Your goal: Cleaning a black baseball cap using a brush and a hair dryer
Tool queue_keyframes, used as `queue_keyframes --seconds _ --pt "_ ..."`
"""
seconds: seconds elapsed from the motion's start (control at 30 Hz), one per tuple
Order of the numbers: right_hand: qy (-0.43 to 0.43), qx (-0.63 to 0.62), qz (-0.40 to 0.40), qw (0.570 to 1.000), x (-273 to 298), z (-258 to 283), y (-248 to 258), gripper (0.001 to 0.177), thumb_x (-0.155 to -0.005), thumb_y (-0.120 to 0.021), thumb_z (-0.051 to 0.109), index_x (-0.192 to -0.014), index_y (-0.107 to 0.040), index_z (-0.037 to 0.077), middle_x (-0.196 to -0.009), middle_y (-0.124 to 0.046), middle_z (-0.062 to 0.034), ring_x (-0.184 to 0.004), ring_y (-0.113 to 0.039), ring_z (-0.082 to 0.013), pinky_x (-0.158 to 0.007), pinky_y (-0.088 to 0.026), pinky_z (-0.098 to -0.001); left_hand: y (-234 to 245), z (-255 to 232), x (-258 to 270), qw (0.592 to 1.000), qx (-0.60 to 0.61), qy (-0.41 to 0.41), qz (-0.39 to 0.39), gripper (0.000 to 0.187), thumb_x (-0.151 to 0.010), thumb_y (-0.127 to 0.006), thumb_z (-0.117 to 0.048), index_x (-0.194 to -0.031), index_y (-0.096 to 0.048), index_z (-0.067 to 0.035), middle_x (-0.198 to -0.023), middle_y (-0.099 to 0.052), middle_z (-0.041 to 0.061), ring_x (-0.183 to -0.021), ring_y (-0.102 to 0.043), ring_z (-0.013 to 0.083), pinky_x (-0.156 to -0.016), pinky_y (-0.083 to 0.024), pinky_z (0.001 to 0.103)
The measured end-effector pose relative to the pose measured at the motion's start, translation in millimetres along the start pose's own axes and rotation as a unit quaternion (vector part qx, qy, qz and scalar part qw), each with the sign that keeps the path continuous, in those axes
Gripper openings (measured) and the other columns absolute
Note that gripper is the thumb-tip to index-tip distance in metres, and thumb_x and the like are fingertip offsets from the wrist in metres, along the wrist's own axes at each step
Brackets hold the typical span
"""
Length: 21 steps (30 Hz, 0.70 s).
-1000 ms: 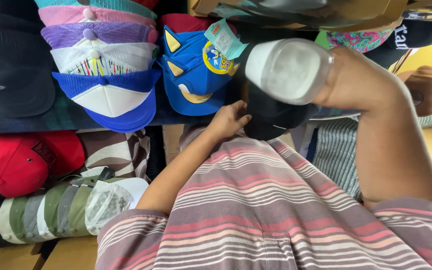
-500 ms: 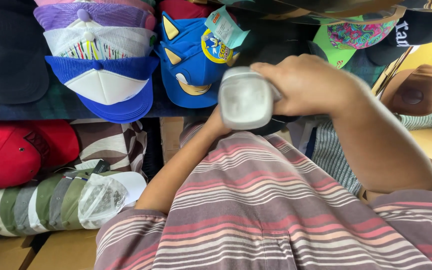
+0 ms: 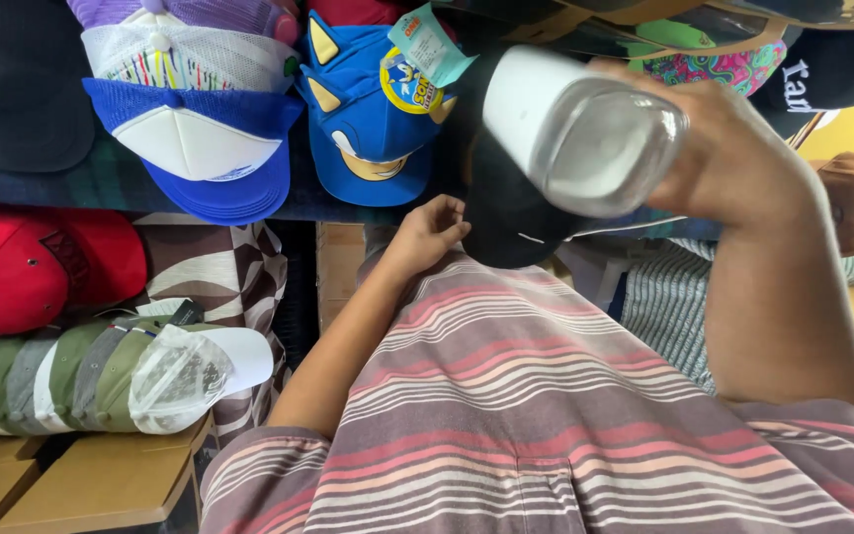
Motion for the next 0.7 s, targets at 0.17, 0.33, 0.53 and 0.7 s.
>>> queue_keyframes --seconds 0.17,0.33,0.53,0.7 --pt "-0.068 -0.048 -0.081 0.993 33.3 -45.2 14.2 0.09 -0.072 -0.092 0.019 -0.149 -0.051 -0.003 -0.14 -0.059 -0.0195 -0.124 -0.055 -0.0314 -0.109 -0.039 -0.0431 -8.7 -3.5 5.0 0.999 0.038 0.017 -0.032 0.012 -0.097 -0.068 -0.012 -0.107 -0.063 -0.012 -0.095 -0.065 -0.002 -0.086 -0.062 0.0081 -0.079 -0.053 0.023" --pt "-0.109 -0.164 -0.13 0.972 64.2 -61.0 24.1 0.072 -0.085 -0.084 -0.003 -0.143 -0.044 -0.015 -0.136 -0.055 -0.0269 -0.124 -0.055 -0.0368 -0.104 -0.051 -0.0477 -19.2 -21.6 10.8 0.996 0.048 0.035 -0.067 0.01 -0.099 -0.067 -0.015 -0.109 -0.067 -0.011 -0.096 -0.067 -0.001 -0.085 -0.062 0.0096 -0.08 -0.054 0.023" --pt "-0.176 -0.165 -0.154 0.958 88.7 -107.0 4.0 0.03 -0.102 -0.086 0.011 -0.114 -0.063 -0.004 -0.094 -0.072 -0.0126 -0.087 -0.072 -0.018 -0.083 -0.057 -0.033 -40.4 -25.9 10.0 0.992 0.098 0.036 -0.075 0.013 -0.097 -0.069 -0.016 -0.107 -0.068 -0.008 -0.104 -0.073 0.004 -0.095 -0.071 0.0148 -0.089 -0.061 0.027" --pt "-0.086 -0.216 -0.124 0.965 110.0 -123.2 -8.1 0.046 -0.091 -0.079 0.005 -0.129 -0.056 -0.009 -0.119 -0.061 -0.0208 -0.105 -0.059 -0.0312 -0.099 -0.049 -0.0424 -51.4 -22.0 3.0 0.989 0.09 0.07 -0.095 0.023 -0.098 -0.067 -0.019 -0.116 -0.068 -0.006 -0.112 -0.074 0.006 -0.103 -0.07 0.0158 -0.093 -0.059 0.028"
Point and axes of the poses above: each hand's wrist, its own x-axis away from the middle knuckle, its own y-axis out of the back of the hand, z = x × y, the point moved 2 cm from there along -x, towards the middle knuckle
